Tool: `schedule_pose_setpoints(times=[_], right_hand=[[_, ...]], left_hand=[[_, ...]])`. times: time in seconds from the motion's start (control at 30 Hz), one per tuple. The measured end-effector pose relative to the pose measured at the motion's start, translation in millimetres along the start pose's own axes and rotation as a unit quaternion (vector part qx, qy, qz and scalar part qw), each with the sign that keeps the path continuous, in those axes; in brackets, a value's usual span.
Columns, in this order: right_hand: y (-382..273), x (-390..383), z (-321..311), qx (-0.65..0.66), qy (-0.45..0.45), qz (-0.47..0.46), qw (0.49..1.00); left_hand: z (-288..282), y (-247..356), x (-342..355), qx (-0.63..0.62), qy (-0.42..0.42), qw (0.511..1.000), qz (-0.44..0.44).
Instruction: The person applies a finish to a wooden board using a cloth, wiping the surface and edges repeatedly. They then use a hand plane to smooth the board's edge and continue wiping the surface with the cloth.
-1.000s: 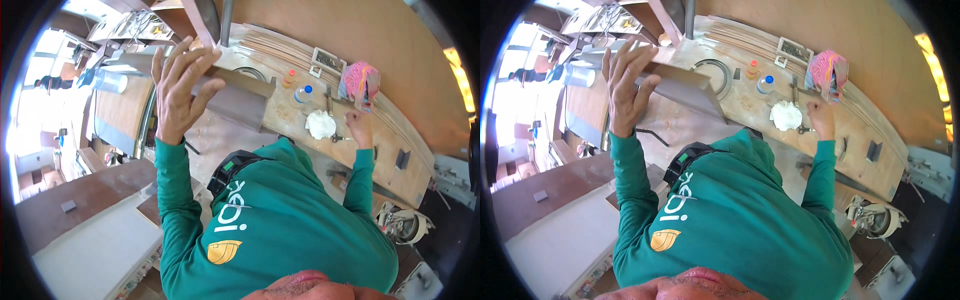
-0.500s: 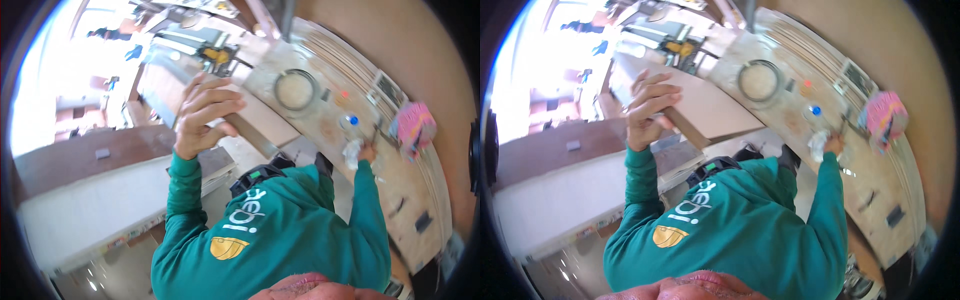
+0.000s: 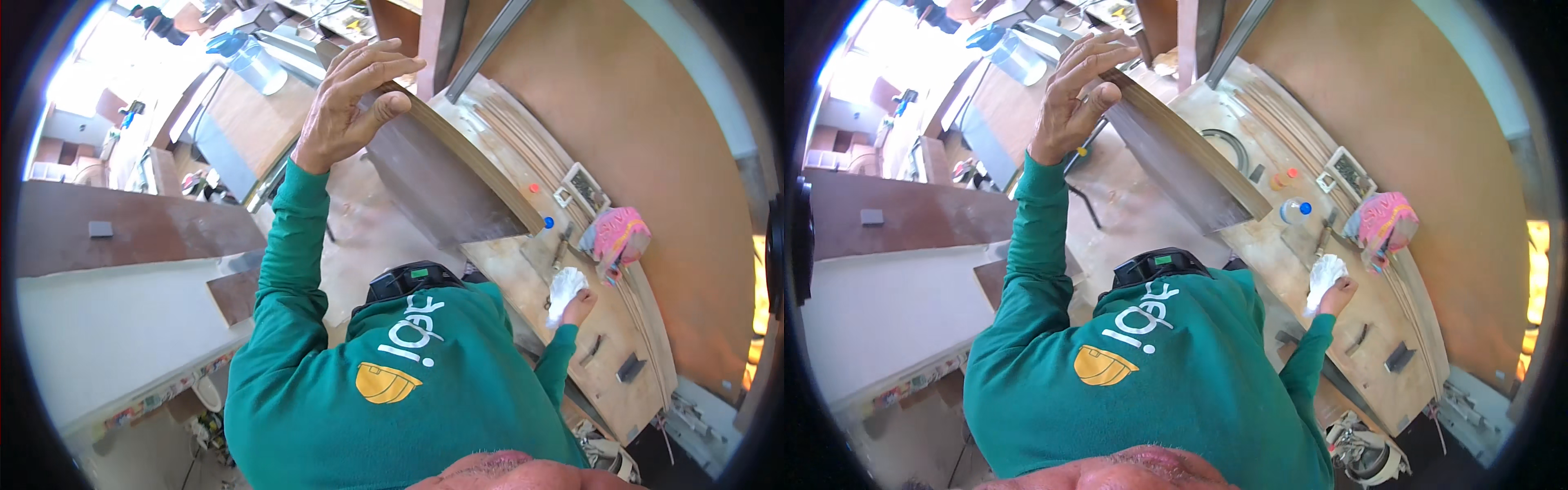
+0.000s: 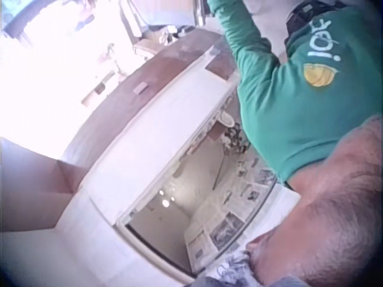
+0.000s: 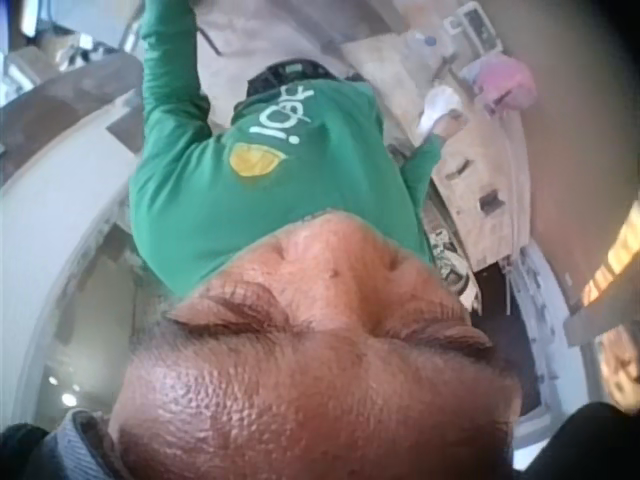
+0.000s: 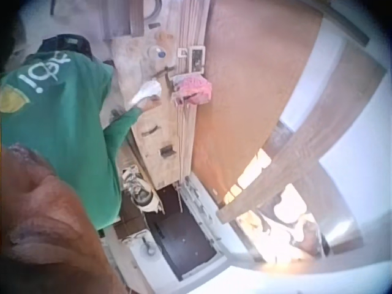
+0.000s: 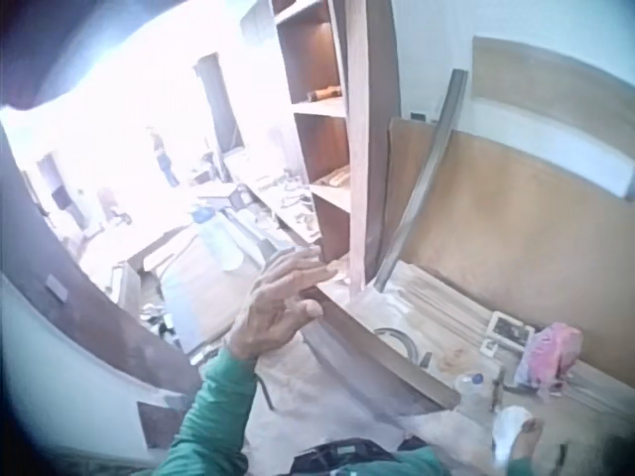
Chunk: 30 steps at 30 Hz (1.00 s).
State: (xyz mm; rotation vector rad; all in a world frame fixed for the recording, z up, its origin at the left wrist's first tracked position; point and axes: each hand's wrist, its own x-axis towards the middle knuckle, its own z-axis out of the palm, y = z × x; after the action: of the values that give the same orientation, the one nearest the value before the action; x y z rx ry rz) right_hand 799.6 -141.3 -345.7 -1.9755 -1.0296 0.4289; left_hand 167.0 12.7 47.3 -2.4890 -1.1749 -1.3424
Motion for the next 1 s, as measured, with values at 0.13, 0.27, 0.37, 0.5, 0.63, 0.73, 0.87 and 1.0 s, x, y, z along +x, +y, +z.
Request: schedule_pose_setpoints(times=[0.13,0.27,0.37,0.5,0.63,0.73,0.87,1.0], right_hand=[[-243.7,-32.3,-88.2,0.197,-0.093,0.056,0.974],[-409.6,-90.7,-147.4,0.154,-0.226,-0.088,0.958],[-493.1,-127.8,-130.1,0.049,-0.287,-0.201,0.935],[-542.1,-126.6,-58.9,-0.077,-0.269,-0.409,0.869],[-535.0,-124.3,-32.0,-0.091,-0.208,-0.424,0.877],[-532.3,-135.4,-27.3,-0.122,-0.181,-0.453,0.864],[-553.9,-138.1,5.0,-0.150,-0.161,-0.490,0.844],[-545.3,-123.2,-5.2,-0.161,-0.163,-0.452,0.862]], left_hand=[[-1.7,2.1,-3.1,0.022,-0.011,0.999,0.037],[17.3,-7.2,9.4,0.047,-0.041,0.998,0.025],[35.0,-9.7,8.9,0.081,-0.003,0.997,0.007],[45.2,-18.6,-0.2,0.087,0.061,0.994,-0.007],[49.0,-8.9,2.1,0.042,0.115,0.992,0.010],[48.1,-8.1,-1.7,0.034,0.143,0.989,0.016],[54.2,-8.1,2.8,0.031,0.178,0.983,0.021],[62.6,-23.0,6.0,0.039,0.165,0.985,0.027]])
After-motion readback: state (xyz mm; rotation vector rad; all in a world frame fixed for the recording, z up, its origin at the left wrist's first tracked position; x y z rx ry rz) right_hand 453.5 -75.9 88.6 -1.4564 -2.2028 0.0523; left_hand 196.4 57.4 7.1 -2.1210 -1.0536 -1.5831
